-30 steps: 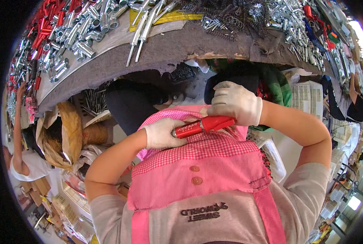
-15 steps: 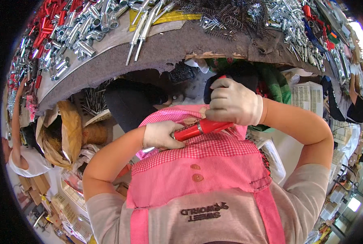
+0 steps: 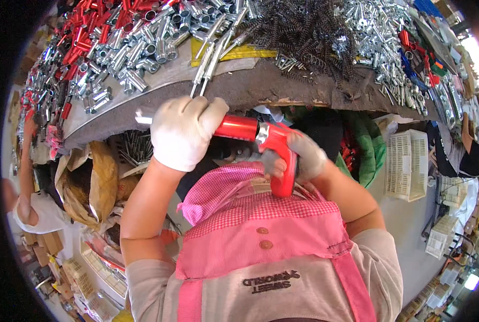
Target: Assembling small metal components by hand at a factory workbench.
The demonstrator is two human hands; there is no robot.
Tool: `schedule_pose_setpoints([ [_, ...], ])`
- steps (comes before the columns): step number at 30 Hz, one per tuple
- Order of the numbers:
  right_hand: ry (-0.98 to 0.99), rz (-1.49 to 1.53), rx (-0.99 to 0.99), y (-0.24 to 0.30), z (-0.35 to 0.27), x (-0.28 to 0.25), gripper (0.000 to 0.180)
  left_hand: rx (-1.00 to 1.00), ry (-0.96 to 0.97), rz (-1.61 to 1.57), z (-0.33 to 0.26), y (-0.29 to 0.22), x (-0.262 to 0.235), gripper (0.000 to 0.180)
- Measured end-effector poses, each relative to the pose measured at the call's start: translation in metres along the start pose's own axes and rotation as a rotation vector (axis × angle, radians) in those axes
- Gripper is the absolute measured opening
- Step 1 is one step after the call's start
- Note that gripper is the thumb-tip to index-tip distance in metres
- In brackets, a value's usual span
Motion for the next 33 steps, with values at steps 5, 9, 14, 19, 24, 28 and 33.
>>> schedule_pose_setpoints([
  [5,0.300,-1.952,-0.368,0.073,-0.003,0.003,0.029,-0.404,0.792,-0.860,-0.030,-0.026,0.027,0.063],
  [9,0.785,-2.150,-0.749,0.064,-0.005,0.012,0.022,-0.370,1.257,-1.295,-0.066,-0.063,0.062,0.064],
  [14,0.805,-2.154,-1.008,0.055,-0.016,0.011,0.024,-0.415,1.204,-1.681,-0.081,-0.077,0.080,0.014],
  [19,0.802,-2.060,-0.966,0.049,-0.020,0.011,0.021,-0.311,1.268,-1.673,-0.088,-0.084,0.089,0.019],
  [24,0.663,-2.099,-0.737,0.045,-0.028,0.012,0.020,-0.278,1.267,-1.574,-0.094,-0.082,0.089,0.042],
  [28,0.452,-1.923,-0.419,0.036,-0.033,-0.012,0.028,-0.313,0.978,-1.217,-0.079,-0.075,0.072,0.033],
  [33,-0.038,-0.627,0.474,-0.013,-0.037,-0.037,0.022,-0.056,0.661,-0.201,-0.059,-0.048,0.056,0.022],
])
Point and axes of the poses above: each hand's wrist, its own z-axis towards the middle knuckle, its own x-axis out of the palm, y = z × x, the point moved 2 cm from there along z, towards the middle knuckle, and after that the axes turned 2 degrees about -x, right-handed, at the moved point
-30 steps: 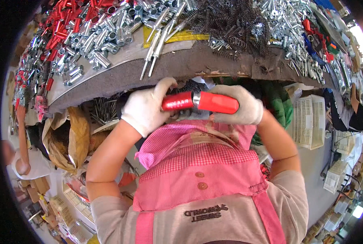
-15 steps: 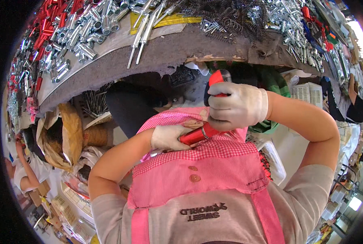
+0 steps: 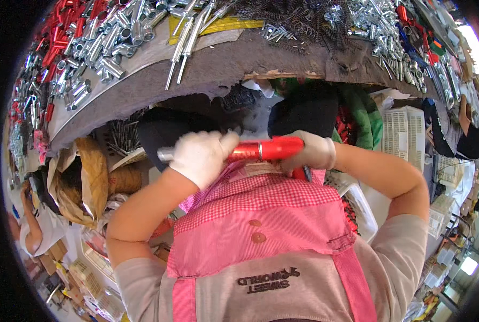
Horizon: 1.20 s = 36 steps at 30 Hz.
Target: Assembling small metal components by hand at a factory workbench.
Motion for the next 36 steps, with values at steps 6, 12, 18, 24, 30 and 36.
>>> schedule_pose_setpoints([
  [6,0.290,1.059,-0.450,0.032,0.047,0.028,0.061,0.305,-1.057,0.436,0.031,0.038,-0.112,0.034],
  [12,-0.774,-0.966,-0.848,0.090,0.012,0.006,0.051,0.278,-0.790,-2.268,0.024,0.027,-0.095,0.064],
  [18,-0.077,0.477,-0.598,0.070,0.023,0.033,0.055,0.901,-0.424,-2.241,0.047,0.040,-0.107,0.023],
  [24,-0.424,0.093,-0.722,0.081,0.005,0.016,0.037,0.057,-0.787,-2.496,0.066,0.037,-0.089,0.013],
  [30,-0.520,-0.156,-0.794,0.075,0.008,0.019,0.051,0.026,-0.918,-2.083,0.064,0.012,-0.103,0.041],
  [36,-0.203,0.397,-0.708,0.060,0.018,0.025,0.059,0.850,-0.394,-2.382,0.077,0.029,-0.083,0.020],
])
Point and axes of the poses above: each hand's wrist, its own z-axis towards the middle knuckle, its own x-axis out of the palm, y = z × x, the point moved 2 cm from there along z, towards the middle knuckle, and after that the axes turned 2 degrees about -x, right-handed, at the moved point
